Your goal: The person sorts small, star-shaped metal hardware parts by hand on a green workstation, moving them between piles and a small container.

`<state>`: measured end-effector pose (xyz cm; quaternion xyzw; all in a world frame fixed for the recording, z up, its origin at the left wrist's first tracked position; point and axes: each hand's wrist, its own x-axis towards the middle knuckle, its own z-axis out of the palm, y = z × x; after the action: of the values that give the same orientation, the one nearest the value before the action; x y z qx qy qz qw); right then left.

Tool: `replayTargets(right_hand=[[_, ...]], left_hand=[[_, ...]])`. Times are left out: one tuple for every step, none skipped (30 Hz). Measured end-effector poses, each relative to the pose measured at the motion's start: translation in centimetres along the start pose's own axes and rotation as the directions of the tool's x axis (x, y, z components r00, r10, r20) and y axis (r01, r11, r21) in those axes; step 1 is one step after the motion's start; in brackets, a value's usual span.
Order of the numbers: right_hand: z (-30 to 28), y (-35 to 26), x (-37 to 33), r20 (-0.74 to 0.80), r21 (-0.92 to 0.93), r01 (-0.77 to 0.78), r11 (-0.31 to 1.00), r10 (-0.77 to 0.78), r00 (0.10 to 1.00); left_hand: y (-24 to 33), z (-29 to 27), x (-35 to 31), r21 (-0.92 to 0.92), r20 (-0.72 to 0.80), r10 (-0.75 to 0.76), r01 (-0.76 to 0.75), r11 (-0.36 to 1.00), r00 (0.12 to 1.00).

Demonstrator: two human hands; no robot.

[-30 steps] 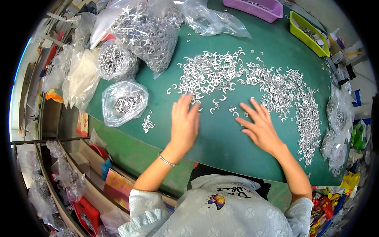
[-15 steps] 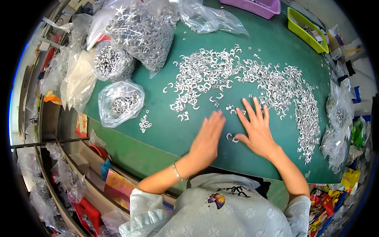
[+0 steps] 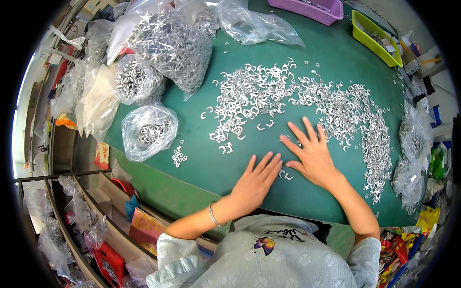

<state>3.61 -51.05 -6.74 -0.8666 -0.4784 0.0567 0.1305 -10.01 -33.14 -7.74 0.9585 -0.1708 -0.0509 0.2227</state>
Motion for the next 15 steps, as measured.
replayTargets(right_hand=[[-0.4,0.1,-0.7,0.017,-0.024,-0.029,0.999,0.029,0.999],[-0.6,0.4,-1.4,0.035,-0.051,-0.056,0.997,0.058,0.998],[-0.6,0.7,-1.9,0.015,-0.082,-0.106,0.991,0.107,0.994],[-0.6,1.2,-2.4,-0.011,-0.115,-0.160,0.980,0.160,0.987],[-0.6,1.6,-2.8,-0.038,-0.146,-0.213,0.966,0.210,0.977],[-0.6,1.9,-2.8,-0.076,-0.184,-0.230,0.955,0.220,0.973],[-0.5,2.0,-2.5,-0.113,-0.161,-0.240,0.957,0.224,0.968],[-0.2,2.0,-1.9,-0.151,-0.136,-0.251,0.958,0.231,0.961],[-0.1,2.0,-1.0,-0.187,-0.111,-0.260,0.959,0.237,0.953],[-0.2,1.7,0.4,-0.216,-0.082,-0.183,0.980,0.162,0.963],[0.0,1.5,2.2,-0.225,-0.074,-0.130,0.989,0.110,0.968],[0.4,1.6,3.9,-0.235,-0.068,-0.081,0.994,0.063,0.970],[0.9,1.7,4.8,-0.246,-0.063,-0.029,0.998,0.013,0.969],[1.2,1.7,4.8,-0.222,-0.074,-0.023,0.997,0.006,0.975],[1.5,1.7,4.7,-0.198,-0.086,-0.018,0.996,0.000,0.980]], left_hand=[[0.3,0.2,-0.2,-0.031,-0.004,0.013,-0.013,0.999,1.000],[0.7,0.5,-0.2,-0.064,-0.011,0.025,-0.025,0.998,1.000],[1.0,0.7,-0.1,-0.098,-0.019,0.037,-0.038,0.994,0.999],[1.1,0.9,0.4,-0.104,-0.039,0.050,-0.054,0.993,0.998],[1.2,1.0,0.7,-0.116,-0.041,0.065,-0.069,0.991,0.997],[1.2,0.8,1.0,-0.127,-0.043,0.078,-0.083,0.988,0.996],[1.1,0.5,1.5,-0.134,-0.043,0.099,-0.104,0.985,0.994],[0.5,0.0,2.1,-0.101,-0.082,0.066,-0.074,0.992,0.994],[-0.5,-0.9,3.0,-0.068,-0.124,0.033,-0.041,0.997,0.992],[-1.6,-1.7,3.8,-0.038,-0.165,0.001,-0.007,0.999,0.986],[-2.6,-2.1,4.6,0.028,-0.209,-0.026,0.033,0.999,0.978],[-3.9,-1.5,5.3,0.081,-0.178,-0.034,0.050,0.995,0.983],[-4.7,-1.4,5.7,0.135,-0.149,-0.047,0.067,0.988,0.988],[-4.7,-1.2,5.4,0.097,-0.150,-0.046,0.061,0.993,0.988],[-4.3,-1.0,4.9,0.059,-0.151,-0.045,0.054,0.997,0.987]])
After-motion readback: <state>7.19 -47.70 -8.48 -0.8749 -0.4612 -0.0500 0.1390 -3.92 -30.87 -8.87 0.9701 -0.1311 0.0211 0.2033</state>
